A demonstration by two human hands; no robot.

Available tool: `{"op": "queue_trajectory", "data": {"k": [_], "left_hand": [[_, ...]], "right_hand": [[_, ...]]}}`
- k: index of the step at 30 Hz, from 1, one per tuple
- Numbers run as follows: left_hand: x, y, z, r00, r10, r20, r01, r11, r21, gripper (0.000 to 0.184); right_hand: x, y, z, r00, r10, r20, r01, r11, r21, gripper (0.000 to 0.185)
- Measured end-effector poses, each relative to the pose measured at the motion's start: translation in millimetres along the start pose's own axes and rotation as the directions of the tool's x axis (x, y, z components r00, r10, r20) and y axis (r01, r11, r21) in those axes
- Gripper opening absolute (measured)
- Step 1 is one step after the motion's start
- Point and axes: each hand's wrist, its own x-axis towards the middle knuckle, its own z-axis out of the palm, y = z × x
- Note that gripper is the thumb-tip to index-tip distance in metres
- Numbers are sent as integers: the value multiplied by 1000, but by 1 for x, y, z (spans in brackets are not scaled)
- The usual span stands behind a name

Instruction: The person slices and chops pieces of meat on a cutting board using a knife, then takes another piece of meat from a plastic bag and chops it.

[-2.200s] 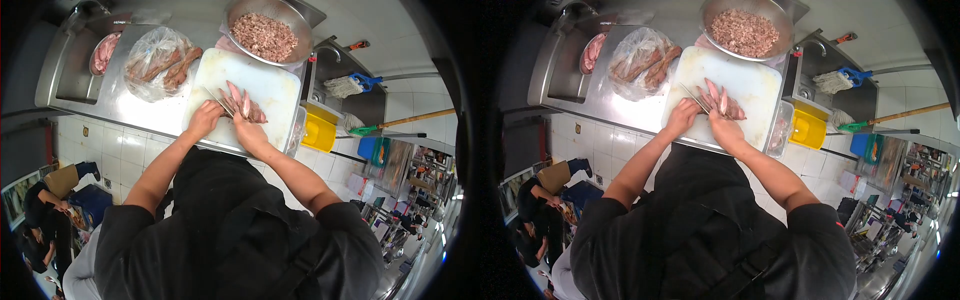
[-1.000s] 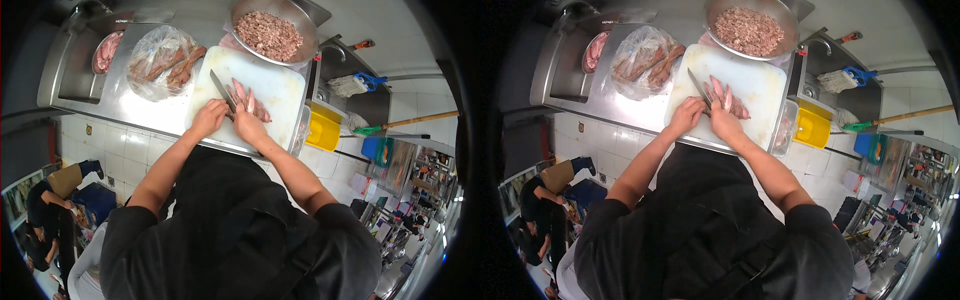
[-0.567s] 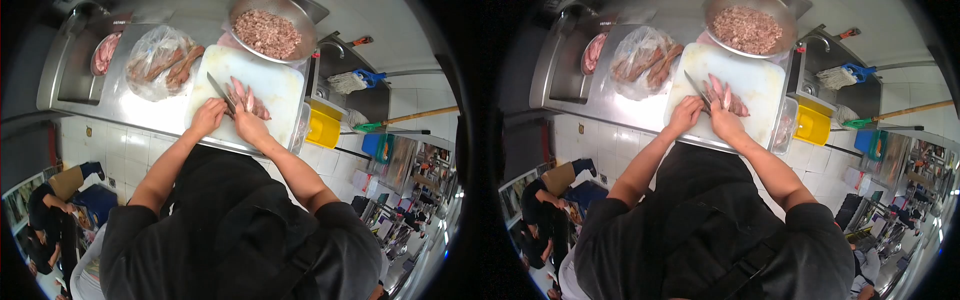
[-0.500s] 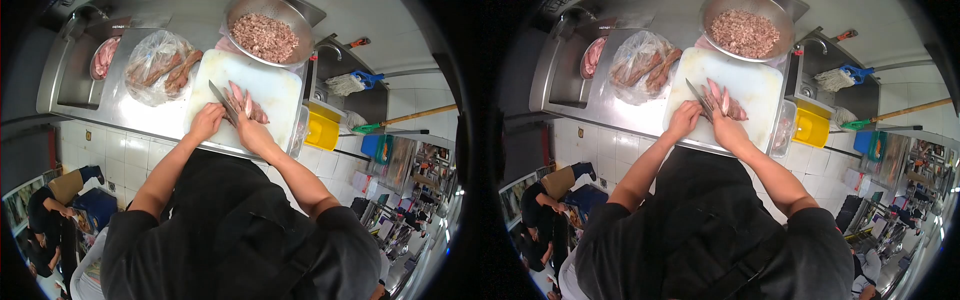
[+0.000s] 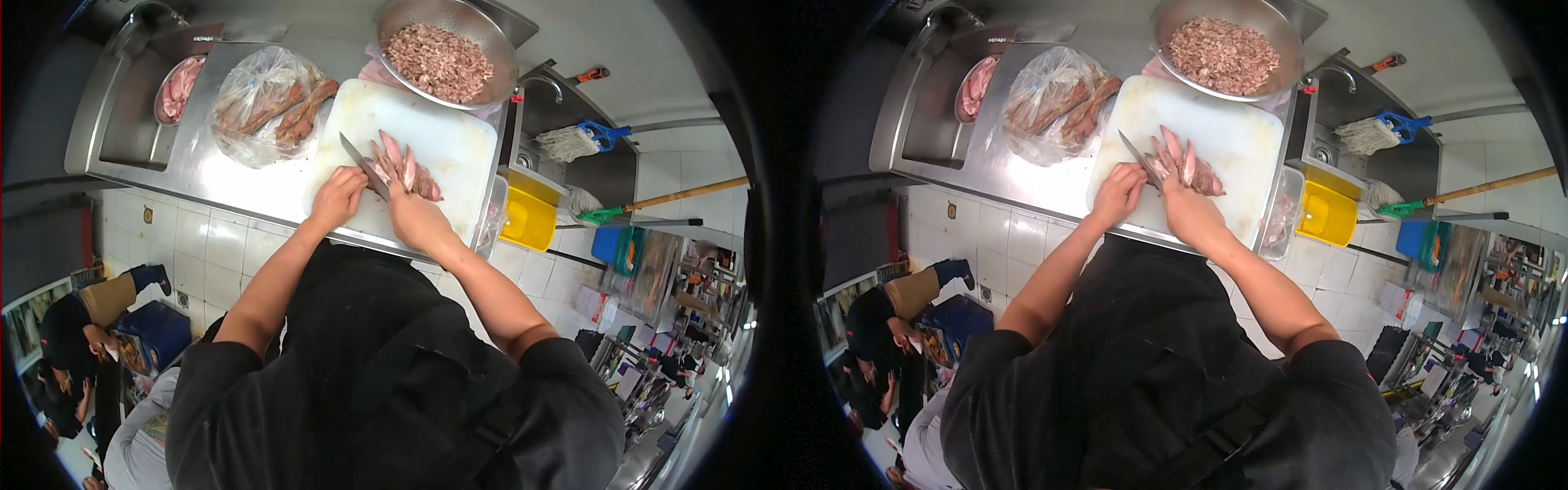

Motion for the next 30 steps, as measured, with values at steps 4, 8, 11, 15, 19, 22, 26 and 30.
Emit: {"op": "queue_trajectory", "data": {"k": [4, 8, 11, 15, 19, 22, 26, 30], "left_hand": [[0, -2, 1, 1000, -4, -4, 4, 1000, 4, 19], [-4, -7, 1, 1000, 1, 13, 0, 1000, -24, 22], [-2, -8, -1, 1000, -18, 12, 18, 1000, -25, 23], [-3, -10, 3, 999, -33, -23, 32, 999, -29, 21], [-5, -8, 3, 1000, -17, -9, 17, 1000, -25, 16], [4, -5, 0, 997, -66, -44, 63, 996, -61, 12], [11, -5, -1, 991, -131, 17, 132, 989, -72, 16], [35, 9, -1, 982, -8, 186, -34, 974, 223, 47]], "right_hand": [[-2, 13, 27, 998, -34, -50, 33, 999, -18, 25], [35, 14, 36, 995, -69, -79, 68, 998, -7, 28], [13, -9, -1, 1000, -6, 23, 5, 1000, 22, 30], [28, 5, 43, 995, -27, -92, 30, 999, 31, 36], [38, 11, 41, 985, -53, -167, 70, 992, 101, 43], [16, 37, 25, 992, -13, -129, 39, 980, 198, 46], [-39, 58, 30, 926, 105, -362, -26, 976, 218, 37], [-54, 73, 55, 885, 164, -436, -143, 986, 81, 22]]}}
